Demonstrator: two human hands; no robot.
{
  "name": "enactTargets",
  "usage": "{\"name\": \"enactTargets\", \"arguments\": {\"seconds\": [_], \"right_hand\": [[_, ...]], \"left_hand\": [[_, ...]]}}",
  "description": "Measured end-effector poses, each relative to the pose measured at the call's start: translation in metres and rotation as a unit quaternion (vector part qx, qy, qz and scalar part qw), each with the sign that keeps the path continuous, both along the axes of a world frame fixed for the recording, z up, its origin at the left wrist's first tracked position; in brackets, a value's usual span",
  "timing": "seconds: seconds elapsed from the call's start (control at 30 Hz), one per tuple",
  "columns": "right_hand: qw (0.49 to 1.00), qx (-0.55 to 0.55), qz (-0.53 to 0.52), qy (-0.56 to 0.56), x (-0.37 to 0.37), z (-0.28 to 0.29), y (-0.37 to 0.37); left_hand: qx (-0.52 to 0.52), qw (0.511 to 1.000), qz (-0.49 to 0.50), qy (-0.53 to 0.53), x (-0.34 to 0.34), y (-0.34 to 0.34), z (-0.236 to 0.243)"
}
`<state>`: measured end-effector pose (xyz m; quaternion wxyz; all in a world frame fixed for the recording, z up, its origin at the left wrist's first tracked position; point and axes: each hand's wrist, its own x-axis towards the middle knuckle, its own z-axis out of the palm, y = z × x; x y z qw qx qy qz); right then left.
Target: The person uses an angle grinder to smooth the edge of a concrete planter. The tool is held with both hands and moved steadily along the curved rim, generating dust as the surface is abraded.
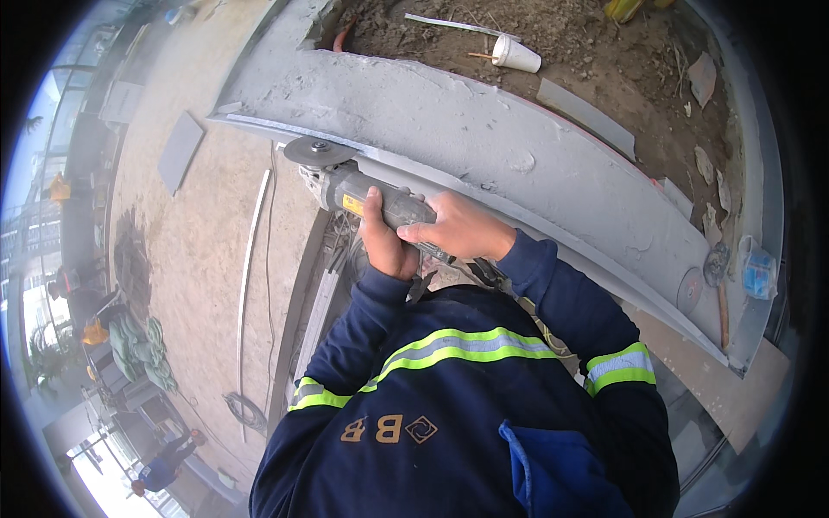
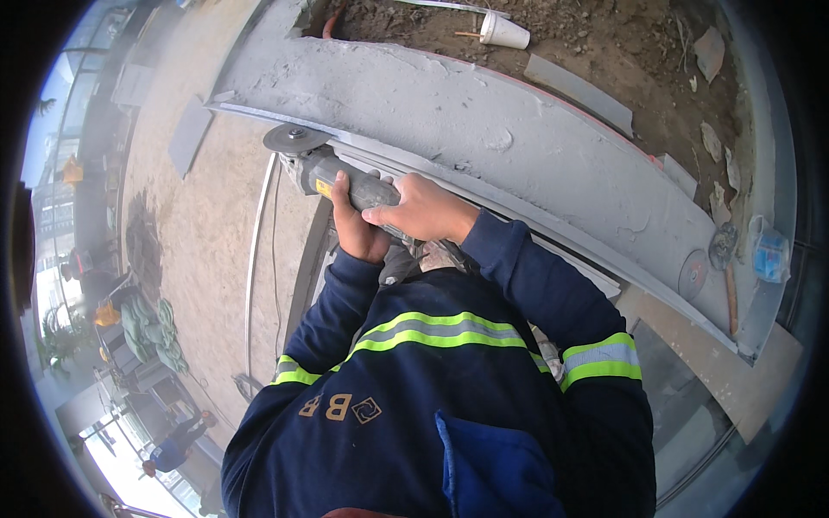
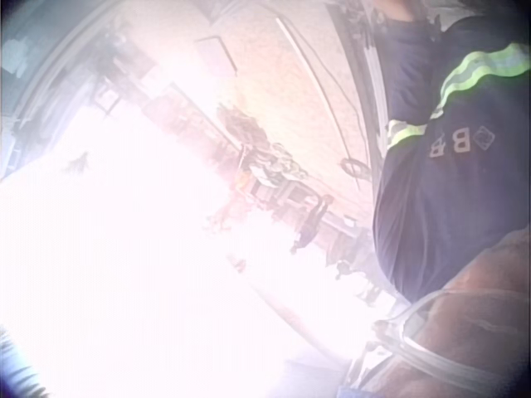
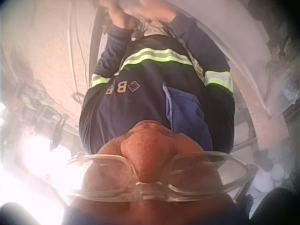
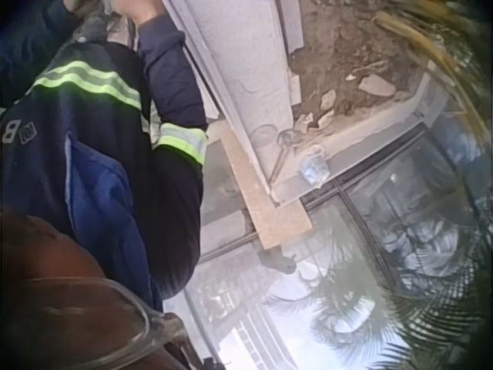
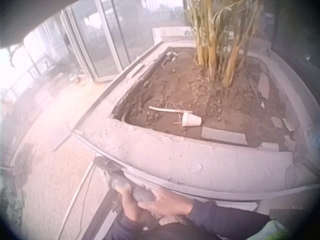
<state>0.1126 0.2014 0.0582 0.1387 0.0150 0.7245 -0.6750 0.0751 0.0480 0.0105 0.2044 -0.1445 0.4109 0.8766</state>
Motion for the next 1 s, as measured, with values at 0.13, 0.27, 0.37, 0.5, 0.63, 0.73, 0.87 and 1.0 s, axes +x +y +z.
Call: {"name": "enactTargets", "arguments": {"seconds": [0.13,0.27,0.37,0.5,0.63,0.73,0.87,1.0], "right_hand": [[0.998,-0.014,0.037,-0.052,0.029,0.018,0.013],[0.998,0.006,0.033,-0.048,0.043,0.019,0.017],[1.0,-0.007,0.019,-0.019,0.034,0.006,0.014],[0.999,-0.029,0.024,-0.019,0.01,-0.01,0.008],[0.999,-0.009,0.038,-0.028,-0.003,-0.008,0.005],[1.0,-0.007,0.024,-0.008,-0.001,-0.004,0.005],[1.0,-0.015,0.014,0.005,0.028,0.0,0.012],[0.998,-0.006,0.049,-0.047,0.041,0.026,0.024]], "left_hand": [[-0.006,1.0,0.017,-0.011,0.036,0.01,0.011],[-0.001,1.0,0.012,-0.012,0.047,0.013,0.012],[-0.011,1.0,0.021,-0.02,0.038,0.014,0.012],[-0.024,0.998,0.038,-0.036,0.013,0.009,0.001],[-0.004,1.0,-0.004,-0.008,-0.008,-0.001,-0.013],[-0.017,0.999,0.024,-0.033,0.0,0.008,0.006],[-0.003,0.999,0.031,-0.04,0.03,0.016,0.014],[0.0,0.999,-0.001,-0.035,0.05,0.016,0.017]]}}
